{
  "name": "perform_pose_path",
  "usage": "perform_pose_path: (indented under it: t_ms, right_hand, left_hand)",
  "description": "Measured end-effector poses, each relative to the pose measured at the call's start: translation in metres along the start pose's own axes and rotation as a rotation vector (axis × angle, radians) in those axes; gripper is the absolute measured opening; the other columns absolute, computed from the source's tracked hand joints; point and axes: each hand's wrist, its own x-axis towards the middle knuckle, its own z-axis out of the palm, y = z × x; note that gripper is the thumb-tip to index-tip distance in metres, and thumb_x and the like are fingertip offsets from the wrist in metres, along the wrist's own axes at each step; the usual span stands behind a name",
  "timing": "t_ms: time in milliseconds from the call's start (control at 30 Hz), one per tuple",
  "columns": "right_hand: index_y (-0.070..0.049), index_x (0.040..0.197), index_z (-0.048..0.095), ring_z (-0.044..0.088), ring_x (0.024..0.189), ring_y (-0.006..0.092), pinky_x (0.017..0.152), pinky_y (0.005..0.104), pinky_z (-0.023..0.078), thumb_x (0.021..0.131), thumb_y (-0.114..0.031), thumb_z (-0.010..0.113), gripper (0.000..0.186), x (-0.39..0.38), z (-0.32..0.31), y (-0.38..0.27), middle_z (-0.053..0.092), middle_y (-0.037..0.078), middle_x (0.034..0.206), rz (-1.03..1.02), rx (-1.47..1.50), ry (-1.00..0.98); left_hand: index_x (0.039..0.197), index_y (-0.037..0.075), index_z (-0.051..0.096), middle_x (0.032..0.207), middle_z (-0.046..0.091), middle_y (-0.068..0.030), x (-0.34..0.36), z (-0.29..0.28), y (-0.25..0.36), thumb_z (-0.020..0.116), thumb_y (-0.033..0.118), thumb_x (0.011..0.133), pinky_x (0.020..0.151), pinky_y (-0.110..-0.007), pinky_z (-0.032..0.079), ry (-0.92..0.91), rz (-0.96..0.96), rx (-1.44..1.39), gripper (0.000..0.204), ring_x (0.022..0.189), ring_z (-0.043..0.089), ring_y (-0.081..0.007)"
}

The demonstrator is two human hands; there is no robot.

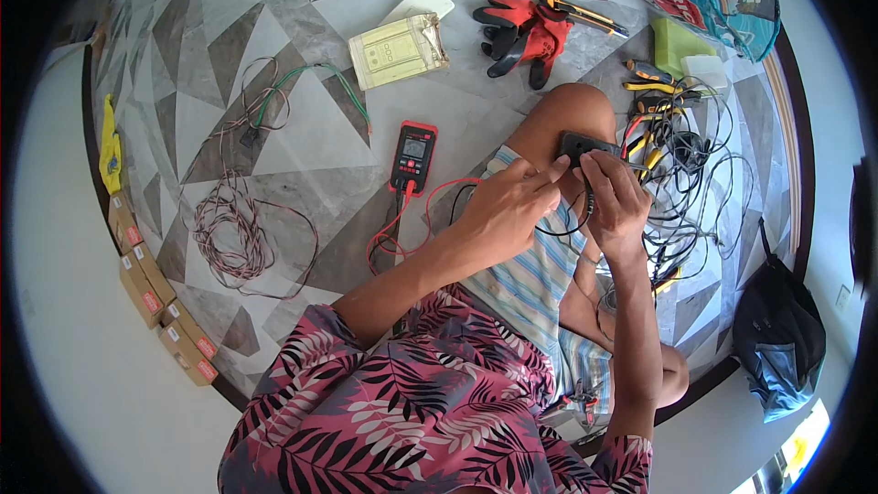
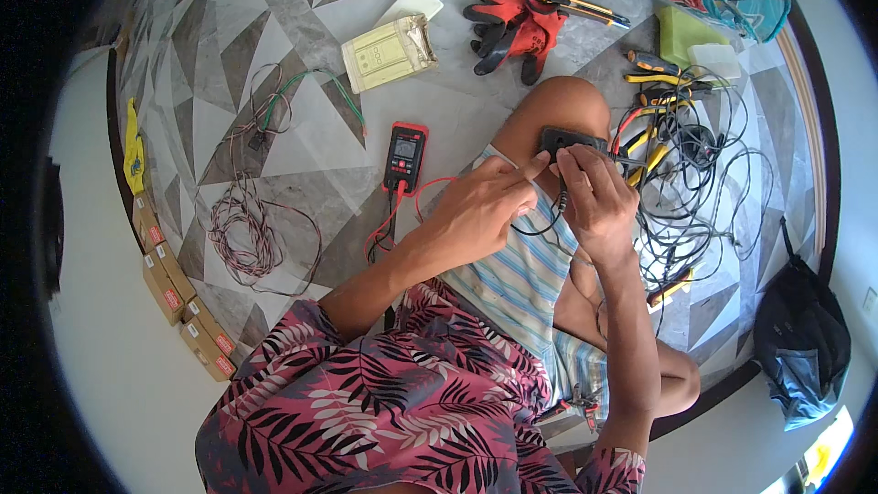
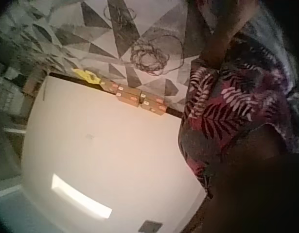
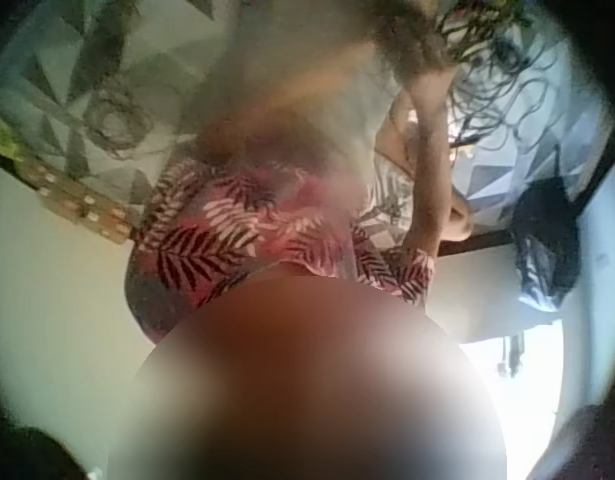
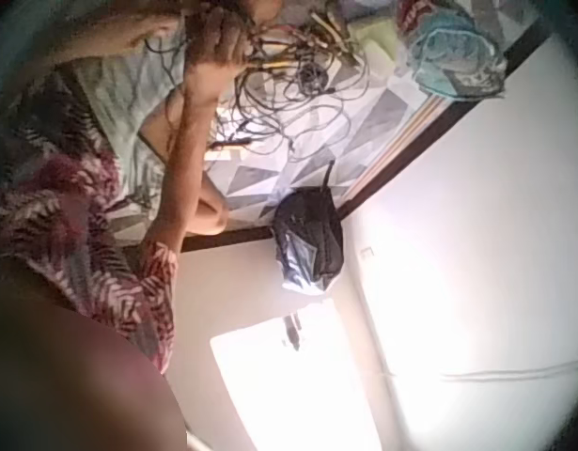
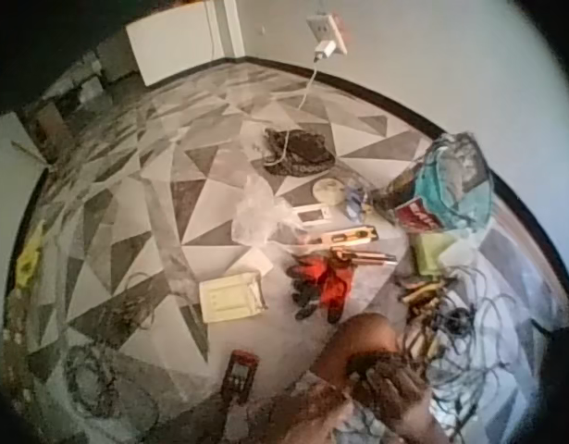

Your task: The user is using a multimeter and various wires to test or connect a three-prong electrical outlet socket on the floor.

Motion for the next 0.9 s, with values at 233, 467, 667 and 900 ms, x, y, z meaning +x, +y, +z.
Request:
perform_pose_path:
  t_ms: [233,467,667,900]
  right_hand:
    - [-0.002,0.107,0.071,0.074,0.09,0.0281,0.069,0.0373,0.061,0.072,0.006,0.075,0.036,-0.001,0.003,0.001,0.071,0.01,0.102,-0.016,-0.006,0.028]
    - [-0.002,0.107,0.072,0.074,0.088,0.0281,0.067,0.0365,0.06,0.072,0.005,0.075,0.036,-0.003,0.005,0.003,0.071,0.01,0.102,-0.026,-0.018,0.038]
    - [-0.003,0.107,0.072,0.074,0.089,0.0273,0.066,0.0357,0.06,0.075,0.003,0.076,0.033,-0.004,0.007,0.003,0.071,0.01,0.102,-0.036,-0.031,0.06]
    - [-0.004,0.107,0.072,0.073,0.089,0.0258,0.065,0.035,0.059,0.075,0.001,0.077,0.033,-0.006,0.011,0.005,0.071,0.009,0.103,-0.044,-0.062,0.079]
  left_hand:
    - [0.086,0.002,0.055,0.148,0.055,-0.0186,0.0,0.001,-0.001,0.066,-0.003,0.078,0.091,-0.042,0.051,-0.003,0.01,0.009,0.015,0.098,0.062,-0.0326]
    - [0.087,0.002,0.056,0.147,0.056,-0.0188,0.002,0.0,-0.001,0.066,-0.001,0.082,0.091,-0.043,0.051,0.004,0.015,0.014,0.012,0.099,0.062,-0.0329]
    - [0.088,0.002,0.057,0.148,0.055,-0.0188,0.002,0.0,-0.001,0.066,-0.002,0.081,0.091,-0.043,0.051,-0.011,0.002,0.012,0.013,0.099,0.062,-0.0333]
    - [0.089,0.003,0.056,0.148,0.055,-0.0187,0.001,0.001,-0.001,0.067,-0.002,0.081,0.091,-0.043,0.051,-0.022,-0.02,-0.009,0.014,0.101,0.062,-0.0334]
